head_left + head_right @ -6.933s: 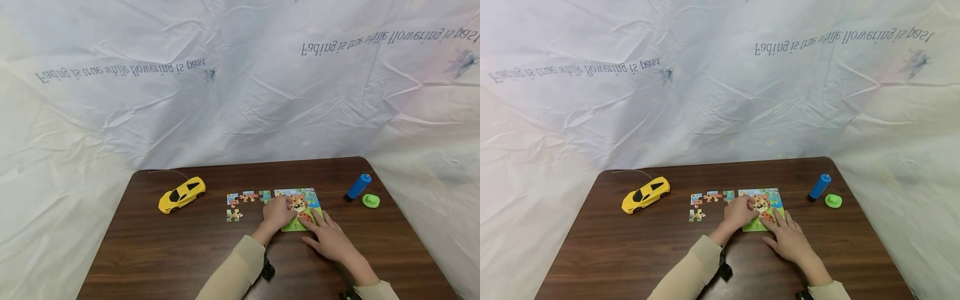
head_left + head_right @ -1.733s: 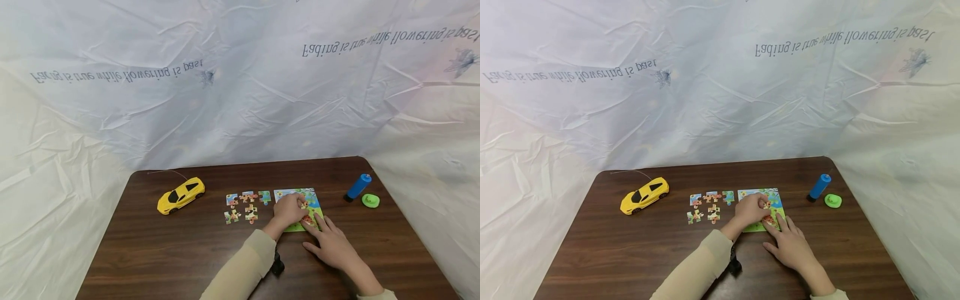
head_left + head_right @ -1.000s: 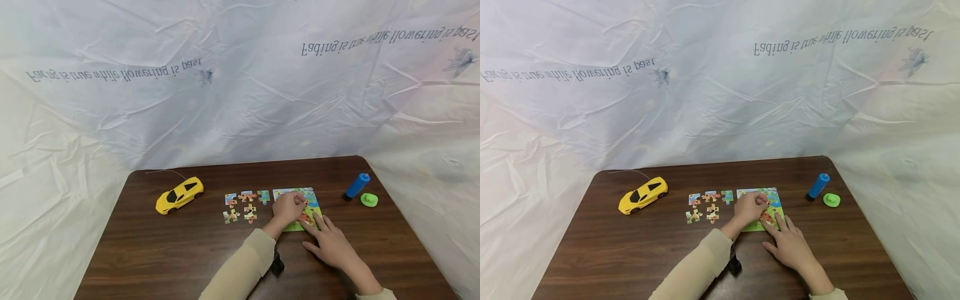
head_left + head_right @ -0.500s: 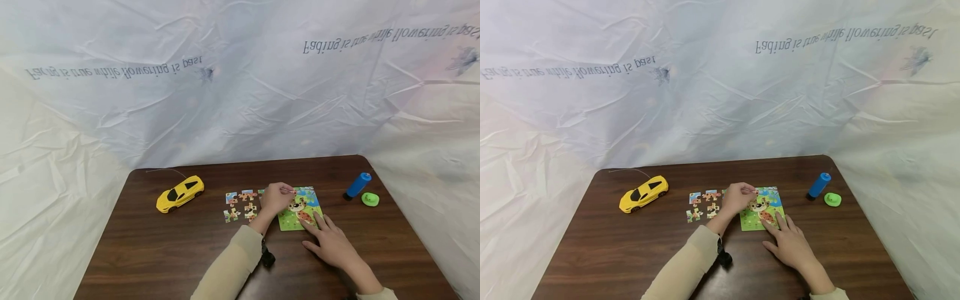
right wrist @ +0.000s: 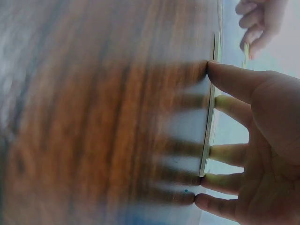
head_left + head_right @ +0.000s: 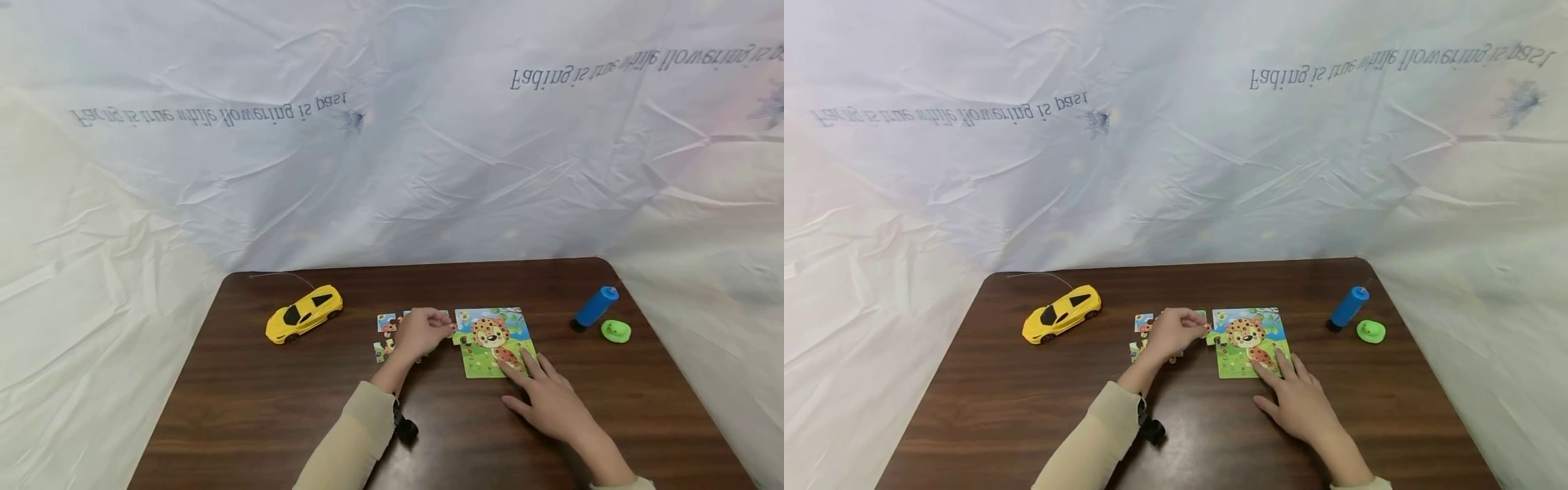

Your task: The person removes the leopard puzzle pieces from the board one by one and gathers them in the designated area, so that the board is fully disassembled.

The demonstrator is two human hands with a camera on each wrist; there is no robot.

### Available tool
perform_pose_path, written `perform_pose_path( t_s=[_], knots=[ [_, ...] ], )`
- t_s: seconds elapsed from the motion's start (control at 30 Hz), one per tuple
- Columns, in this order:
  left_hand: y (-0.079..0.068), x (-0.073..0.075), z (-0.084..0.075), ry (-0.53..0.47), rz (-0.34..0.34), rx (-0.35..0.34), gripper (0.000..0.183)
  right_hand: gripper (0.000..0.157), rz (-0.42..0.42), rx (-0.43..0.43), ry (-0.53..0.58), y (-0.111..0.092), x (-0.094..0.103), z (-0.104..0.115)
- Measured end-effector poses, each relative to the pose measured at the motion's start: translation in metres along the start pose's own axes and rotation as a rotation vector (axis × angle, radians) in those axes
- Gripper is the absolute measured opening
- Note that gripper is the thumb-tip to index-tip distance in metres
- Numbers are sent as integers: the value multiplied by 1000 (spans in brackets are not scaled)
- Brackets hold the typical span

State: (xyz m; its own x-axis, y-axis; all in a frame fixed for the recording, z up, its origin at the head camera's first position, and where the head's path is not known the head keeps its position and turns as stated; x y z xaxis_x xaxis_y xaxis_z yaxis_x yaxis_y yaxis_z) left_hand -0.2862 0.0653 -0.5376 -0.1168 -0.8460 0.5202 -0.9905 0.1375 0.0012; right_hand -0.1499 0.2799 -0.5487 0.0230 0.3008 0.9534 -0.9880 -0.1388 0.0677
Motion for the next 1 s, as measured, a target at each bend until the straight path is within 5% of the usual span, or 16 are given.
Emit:
perform_pose_path(
  t_s=[0.23, 0.57, 1.0],
  knots=[
    [-8, 3, 16, 16, 64, 42, 5, 64, -5, 0, -2, -2, 0, -4],
    [-8, 4, 24, 212, 9, -59, 8, 64, 3, -5, -5, -3, -1, -4],
    [-15, 6, 13, 270, -18, -174, 8, 64, 14, 8, -5, 1, 0, 0]
  ],
)
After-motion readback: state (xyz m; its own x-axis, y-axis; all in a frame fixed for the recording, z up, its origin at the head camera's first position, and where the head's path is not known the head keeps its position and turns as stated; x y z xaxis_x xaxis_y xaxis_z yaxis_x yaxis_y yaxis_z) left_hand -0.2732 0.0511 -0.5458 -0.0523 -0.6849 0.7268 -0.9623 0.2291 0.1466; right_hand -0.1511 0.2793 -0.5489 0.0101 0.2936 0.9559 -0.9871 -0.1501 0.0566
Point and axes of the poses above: each hand's wrist, its own y-axis towards the middle knuckle, its own x-axis out of the back of the hand, z = x × y, the point moved 7 cm from there along y, towards the middle knuckle, and after that the axes turned 11 degrees about -z, right-handed, at the moved point
